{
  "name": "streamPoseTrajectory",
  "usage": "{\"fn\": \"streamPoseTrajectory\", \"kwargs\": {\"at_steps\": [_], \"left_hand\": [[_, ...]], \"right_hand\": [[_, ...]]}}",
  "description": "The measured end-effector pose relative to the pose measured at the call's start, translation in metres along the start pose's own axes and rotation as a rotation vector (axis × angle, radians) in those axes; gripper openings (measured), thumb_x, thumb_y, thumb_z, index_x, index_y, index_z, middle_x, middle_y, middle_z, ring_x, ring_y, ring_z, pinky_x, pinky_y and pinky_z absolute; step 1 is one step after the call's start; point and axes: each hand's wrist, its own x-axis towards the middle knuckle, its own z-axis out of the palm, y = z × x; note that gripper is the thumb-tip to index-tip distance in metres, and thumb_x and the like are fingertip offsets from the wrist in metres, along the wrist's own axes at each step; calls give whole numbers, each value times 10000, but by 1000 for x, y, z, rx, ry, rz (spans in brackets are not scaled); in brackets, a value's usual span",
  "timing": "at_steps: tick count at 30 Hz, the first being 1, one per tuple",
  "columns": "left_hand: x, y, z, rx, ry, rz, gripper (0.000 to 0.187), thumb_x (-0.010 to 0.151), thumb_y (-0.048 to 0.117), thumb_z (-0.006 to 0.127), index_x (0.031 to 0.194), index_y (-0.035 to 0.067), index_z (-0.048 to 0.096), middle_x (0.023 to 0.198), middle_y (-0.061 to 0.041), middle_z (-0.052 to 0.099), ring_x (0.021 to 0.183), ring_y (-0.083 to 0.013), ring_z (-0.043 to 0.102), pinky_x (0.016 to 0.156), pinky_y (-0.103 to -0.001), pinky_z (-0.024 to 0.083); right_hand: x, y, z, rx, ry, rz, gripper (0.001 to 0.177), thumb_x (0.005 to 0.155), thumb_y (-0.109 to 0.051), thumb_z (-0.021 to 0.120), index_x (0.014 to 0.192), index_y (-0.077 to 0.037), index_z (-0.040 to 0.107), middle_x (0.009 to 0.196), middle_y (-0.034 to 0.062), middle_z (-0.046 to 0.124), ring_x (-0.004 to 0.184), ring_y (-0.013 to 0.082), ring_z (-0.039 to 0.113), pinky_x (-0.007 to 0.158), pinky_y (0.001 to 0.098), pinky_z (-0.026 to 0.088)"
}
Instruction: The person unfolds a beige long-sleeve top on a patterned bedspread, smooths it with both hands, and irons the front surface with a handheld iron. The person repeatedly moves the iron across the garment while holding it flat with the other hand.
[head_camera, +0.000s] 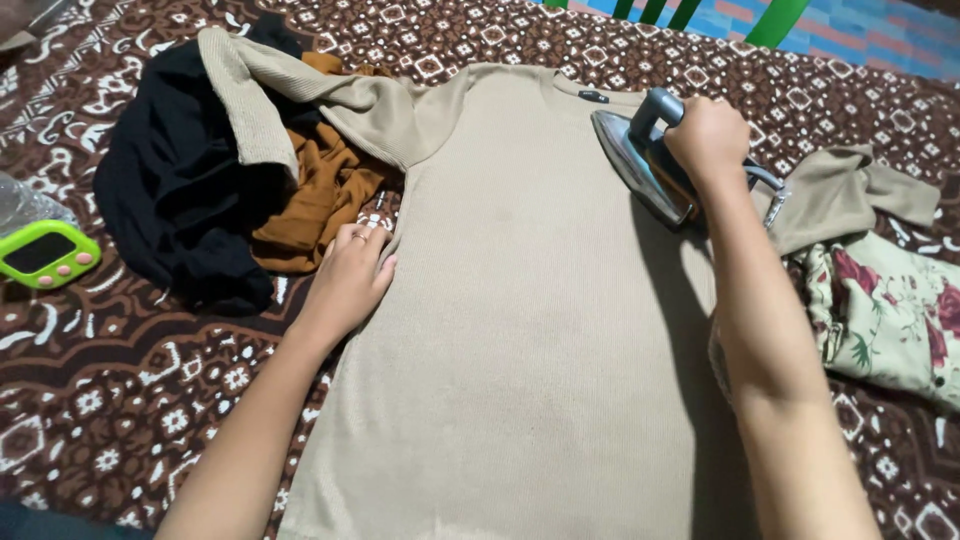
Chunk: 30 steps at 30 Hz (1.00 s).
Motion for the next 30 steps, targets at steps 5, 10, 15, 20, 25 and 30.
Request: {"fn": "streamPoseTrajectory", "kwargs": {"at_steps": [5, 10, 15, 20, 25, 30], "left_hand": [[1, -1, 0, -15, 13, 16, 259, 1014, 233, 594, 1242, 116, 565, 1051, -128, 685, 1293, -327, 524, 1053, -476, 450], [0, 0, -6, 3, 32, 43, 247, 999, 245, 615, 1203, 108, 591, 1072, -143, 694, 1261, -339, 548, 1022, -470, 463], [3, 6, -17, -3, 18, 61, 233, 999, 226, 622, 1077, 11, 578, 1092, -175, 649, 1121, -367, 549, 888, -508, 483], [2, -4, -16, -84, 28, -41, 308, 1017, 258, 595, 1093, -38, 641, 1019, -173, 584, 1189, -378, 478, 911, -549, 501], [4, -6, -19, -170, -1, -68, 276, 1022, 255, 576, 1018, -19, 608, 999, -169, 591, 1200, -367, 468, 973, -491, 454], [4, -14, -10, -186, 127, 43, 259, 959, 207, 624, 1110, -3, 642, 1036, -182, 664, 1119, -388, 504, 995, -468, 443]], "right_hand": [[-66, -21, -123, 425, -517, -10, 314, 780, -284, 716, 1041, -133, 804, 913, 196, 781, 981, 442, 731, 834, 544, 556], [-210, -37, -223, 291, -843, -244, 289, 762, -264, 728, 999, -110, 790, 896, 169, 792, 986, 392, 753, 866, 504, 574], [-339, -21, -271, 695, -758, -813, 693, 407, -40, 759, 1047, -301, 794, 856, -31, 827, 757, 208, 785, 666, 347, 587], [-348, -29, -262, 535, -95, -1108, 361, 797, 126, 590, 1092, -83, 610, 814, 35, 608, 556, 158, 577, 420, 335, 473], [-245, -54, -166, 268, 56, -890, 263, 873, -105, 610, 1122, -189, 594, 647, -29, 586, 445, 144, 503, 313, 316, 363], [-100, -97, -123, 286, 24, -644, 170, 893, -240, 685, 1022, -168, 602, 772, 91, 723, 539, 329, 654, 404, 468, 448]]}}
